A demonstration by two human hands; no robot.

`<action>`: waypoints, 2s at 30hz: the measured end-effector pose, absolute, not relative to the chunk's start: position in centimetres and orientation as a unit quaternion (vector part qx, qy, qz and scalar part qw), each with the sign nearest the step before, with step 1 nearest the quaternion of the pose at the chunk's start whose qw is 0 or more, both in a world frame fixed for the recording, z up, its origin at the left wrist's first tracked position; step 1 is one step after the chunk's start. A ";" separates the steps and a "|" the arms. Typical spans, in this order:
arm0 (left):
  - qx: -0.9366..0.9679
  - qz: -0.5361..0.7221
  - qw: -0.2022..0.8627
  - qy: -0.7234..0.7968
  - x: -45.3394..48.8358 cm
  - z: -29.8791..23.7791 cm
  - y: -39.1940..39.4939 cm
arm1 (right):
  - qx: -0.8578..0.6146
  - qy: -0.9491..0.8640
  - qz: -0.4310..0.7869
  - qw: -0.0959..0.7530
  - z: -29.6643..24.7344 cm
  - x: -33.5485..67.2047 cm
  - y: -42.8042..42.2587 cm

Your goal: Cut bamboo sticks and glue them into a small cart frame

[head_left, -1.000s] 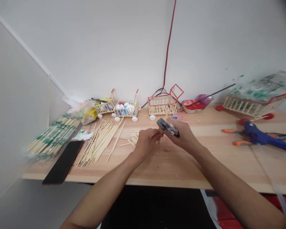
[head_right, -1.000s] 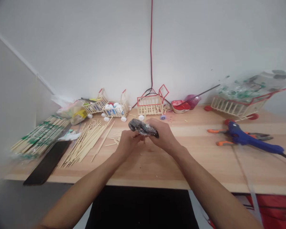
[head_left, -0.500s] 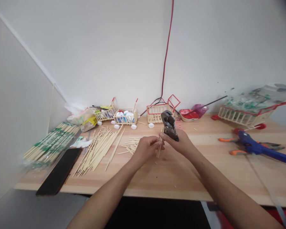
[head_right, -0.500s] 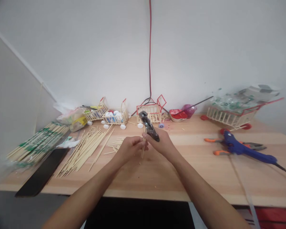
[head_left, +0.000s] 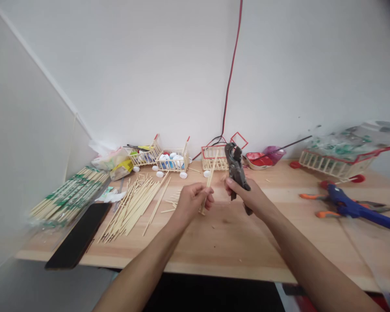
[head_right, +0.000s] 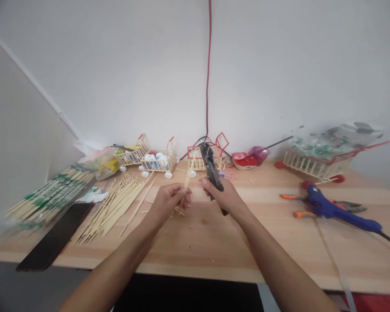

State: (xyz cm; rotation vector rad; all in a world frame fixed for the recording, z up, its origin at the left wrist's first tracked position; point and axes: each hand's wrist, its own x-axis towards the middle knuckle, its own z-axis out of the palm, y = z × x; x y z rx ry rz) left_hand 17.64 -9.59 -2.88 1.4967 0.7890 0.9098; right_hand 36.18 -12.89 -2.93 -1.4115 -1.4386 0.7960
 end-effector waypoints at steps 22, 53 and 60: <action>0.836 0.310 0.172 0.419 15.6 -2.4 -9.4 | -0.583 -0.683 0.343 0.275 -2.5 36.6 -13.5; 0.860 0.134 -0.031 0.492 16.4 -2.4 -10.8 | -0.634 -0.685 0.247 0.260 -2.3 36.5 -14.3; 0.858 0.114 -0.030 0.499 16.6 -2.2 -11.0 | -0.647 -0.678 0.238 0.256 -2.3 35.9 -14.3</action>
